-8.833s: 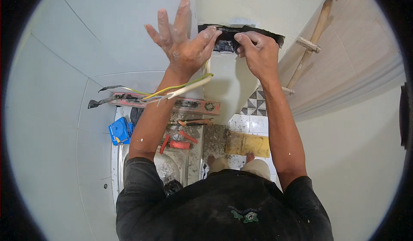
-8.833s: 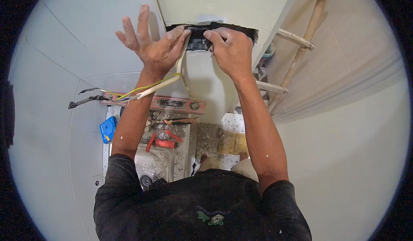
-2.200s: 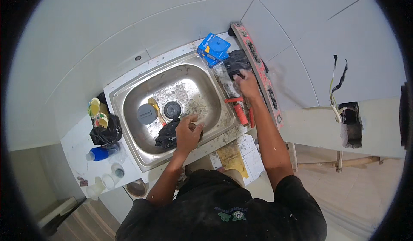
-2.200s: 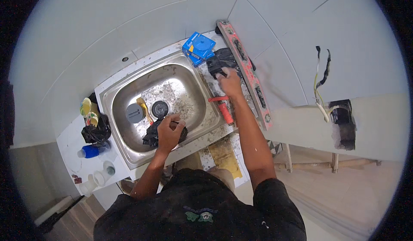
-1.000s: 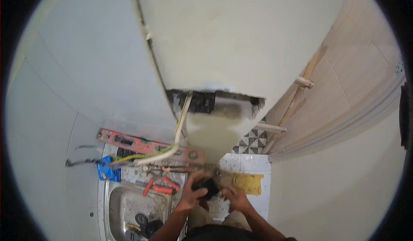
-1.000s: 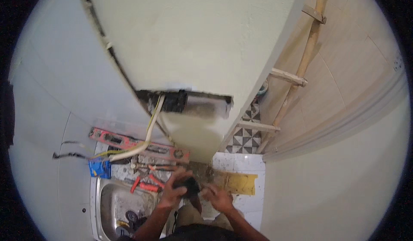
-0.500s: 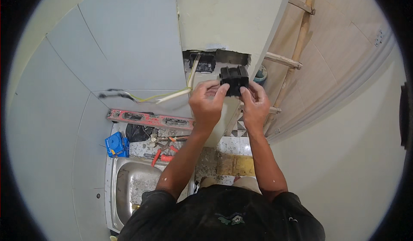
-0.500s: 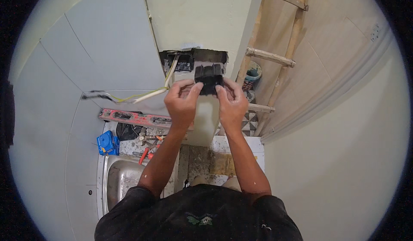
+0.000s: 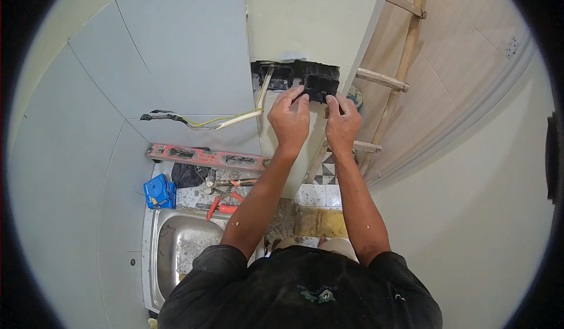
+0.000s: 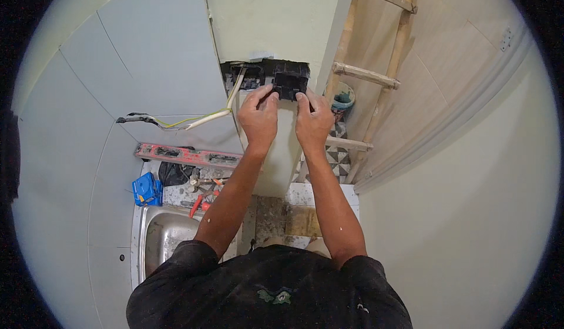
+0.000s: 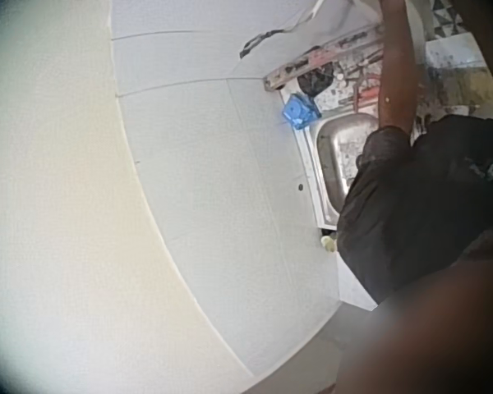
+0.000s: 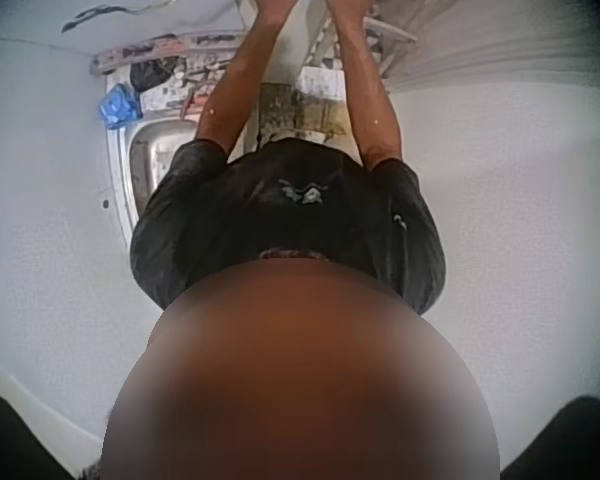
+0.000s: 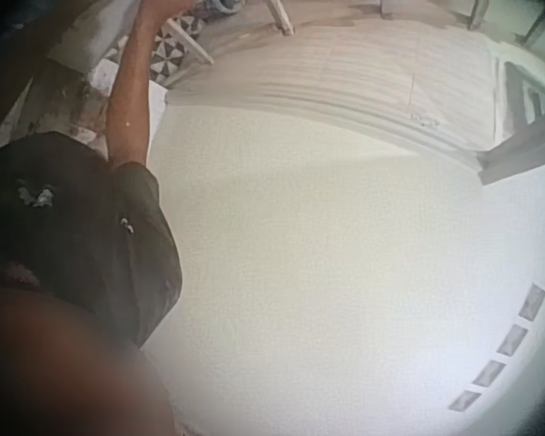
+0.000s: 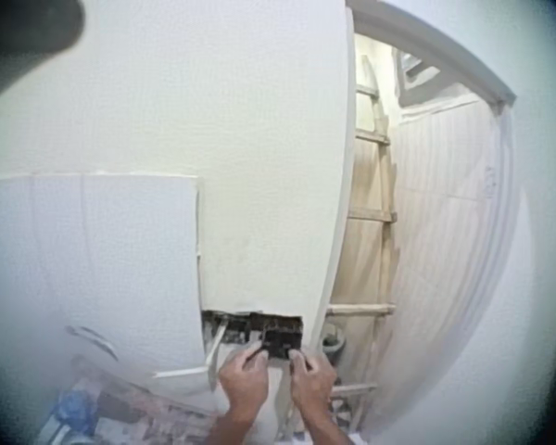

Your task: Apply mortar and patch up an opening around an electrical switch box wall cutout near a sink area using plaster/cement mixture.

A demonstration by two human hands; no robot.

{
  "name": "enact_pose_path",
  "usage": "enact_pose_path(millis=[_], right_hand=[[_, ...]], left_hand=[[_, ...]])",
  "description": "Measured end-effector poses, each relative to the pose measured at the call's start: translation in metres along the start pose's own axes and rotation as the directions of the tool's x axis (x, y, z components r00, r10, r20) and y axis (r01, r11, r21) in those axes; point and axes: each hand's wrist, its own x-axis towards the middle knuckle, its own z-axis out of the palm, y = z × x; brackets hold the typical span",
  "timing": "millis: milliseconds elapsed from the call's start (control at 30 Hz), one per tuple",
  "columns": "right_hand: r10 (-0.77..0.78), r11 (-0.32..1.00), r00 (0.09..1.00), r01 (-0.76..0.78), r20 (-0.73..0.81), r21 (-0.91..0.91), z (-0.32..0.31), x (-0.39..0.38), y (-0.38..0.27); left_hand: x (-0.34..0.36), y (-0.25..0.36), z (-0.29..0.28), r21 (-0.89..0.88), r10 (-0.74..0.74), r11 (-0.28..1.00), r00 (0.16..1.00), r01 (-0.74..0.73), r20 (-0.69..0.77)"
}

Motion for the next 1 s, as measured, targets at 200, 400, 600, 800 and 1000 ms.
enact_pose_path(millis=[200, 400, 600, 800, 1000], right_hand=[[-0.169, 0.968, 0.985, 0.171, 0.028, -0.186, -0.008, 0.003, -0.011], [-0.511, 0.803, 0.851, 0.523, 0.121, -0.285, -0.014, 0.029, -0.028], [-0.68, 0.663, 0.698, 0.716, 0.225, -0.22, -0.004, 0.058, -0.015], [-0.757, 0.57, 0.625, 0.775, 0.193, -0.272, -0.001, 0.066, -0.002], [-0.782, 0.51, 0.574, 0.813, 0.241, -0.281, 0.002, 0.077, 0.0]], left_hand=[[-0.004, 0.015, -0.005, -0.215, -0.178, 0.962, 0.983, 0.167, -0.034], [-0.001, 0.017, -0.01, -0.057, -0.126, 0.99, 0.992, 0.127, 0.023], [0.0, -0.005, 0.008, 0.07, 0.016, 0.998, 0.995, -0.009, -0.1], [0.002, -0.02, 0.021, 0.214, 0.156, 0.97, 0.973, -0.117, -0.172], [0.006, -0.025, 0.031, 0.158, 0.079, 0.986, 0.975, -0.046, -0.209]])
